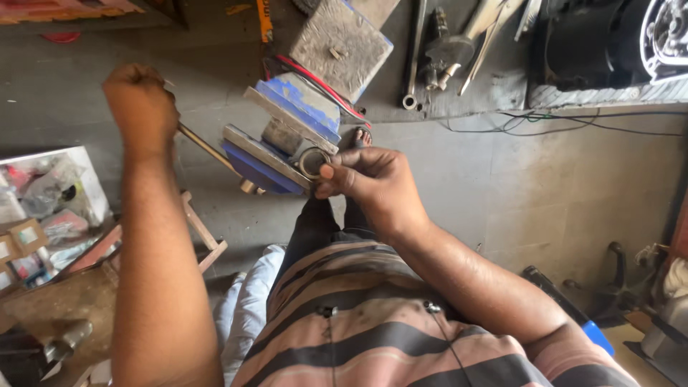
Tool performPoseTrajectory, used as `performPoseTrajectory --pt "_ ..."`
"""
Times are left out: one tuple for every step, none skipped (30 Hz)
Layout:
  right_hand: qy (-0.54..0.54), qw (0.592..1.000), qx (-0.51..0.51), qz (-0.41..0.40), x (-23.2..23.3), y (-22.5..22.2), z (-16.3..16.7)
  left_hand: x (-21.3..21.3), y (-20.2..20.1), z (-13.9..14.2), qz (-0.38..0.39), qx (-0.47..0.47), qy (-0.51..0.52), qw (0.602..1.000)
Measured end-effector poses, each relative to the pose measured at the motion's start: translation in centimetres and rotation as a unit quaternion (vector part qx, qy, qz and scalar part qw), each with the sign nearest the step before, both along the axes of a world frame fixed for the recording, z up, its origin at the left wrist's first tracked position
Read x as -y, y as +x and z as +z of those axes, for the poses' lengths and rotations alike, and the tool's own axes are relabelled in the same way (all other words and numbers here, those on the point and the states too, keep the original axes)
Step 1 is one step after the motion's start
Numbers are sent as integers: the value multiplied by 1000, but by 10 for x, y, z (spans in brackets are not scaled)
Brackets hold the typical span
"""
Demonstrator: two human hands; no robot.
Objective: The person handles a disassembled motorcycle engine crankcase and crankshaft on a workshop bench, turning parts over and fitting a bearing by hand, then wipes the metal components with a blue cloth. They use a bench vise and tap a part with a hammer before carrying a component to a hydraulic press at the end.
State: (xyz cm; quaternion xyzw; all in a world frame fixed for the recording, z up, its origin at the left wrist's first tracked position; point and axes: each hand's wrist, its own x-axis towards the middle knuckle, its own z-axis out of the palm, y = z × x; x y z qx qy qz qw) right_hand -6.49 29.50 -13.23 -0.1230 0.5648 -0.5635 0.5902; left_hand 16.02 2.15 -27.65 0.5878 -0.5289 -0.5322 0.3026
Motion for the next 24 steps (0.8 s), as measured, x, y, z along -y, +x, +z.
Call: performPoseTrajectory --pt "-19 1000 -3 -6 -1 0 -3 0 3 -4 -14 14 -20 1000" --pt "-35 999 0 -11 -2 2 -5 0 6 -5 -27 33 -38 998" --pt "-32 999 9 -8 -4 3 -6 -3 7 -4 -34 54 -54 996" --pt "-34 999 18 -6 -4 3 -7 -3 10 -1 -76 135 -126 980" --pt "-38 999 25 -10 -3 3 -7 -1 11 7 -121 212 -198 949" --pt "-39 999 32 -21 -2 3 -6 -1 11 17 -165 287 -265 906" --pt "-34 998 42 -26 -2 3 -4 -8 15 31 -205 350 -296 865" --pt "-36 998 47 -27 0 3 -2 -9 16 49 -237 407 -331 818" --pt "-22 1000 12 -17 4 1 -1 3 11 72 -262 459 -378 761" --pt "-8 1000 -18 -10 6 2 1 10 9 99 -256 426 -443 746" --pt "14 999 -42 0 7 4 3 14 17 130 -258 418 -481 726" --pt "13 999 -32 -1 8 5 4 19 28 162 -259 410 -518 704" --pt "12 1000 -27 -4 9 6 4 26 26 180 -256 414 -523 700" --pt "10 999 -28 -20 10 7 3 34 26 195 -253 418 -527 695" --pt "2 999 -20 -27 11 7 2 40 19 191 -248 407 -514 713" --pt "1 999 -12 -34 9 8 1 42 12 176 -260 405 -477 735" --pt "7 999 -1 -38 8 8 0 37 -9 137 -316 403 -387 767" --pt "9 999 1 -36 5 8 -1 19 -29 90 -388 395 -265 790" --pt "7 1000 7 -29 4 8 -1 -2 -46 42 -436 370 -148 807" --pt "-1 999 12 -31 4 7 -2 -18 -49 0 -420 328 -84 842" --pt "4 999 23 -33 2 7 -1 -36 -51 -36 -388 284 -17 876" --pt "6 999 29 -35 2 6 1 -51 -52 -64 -336 233 36 912" --pt "5 999 25 -34 2 3 3 -67 -55 -78 -295 163 81 938" --pt "0 1000 1 -28 3 2 6 -92 -61 -84 -257 96 129 953"
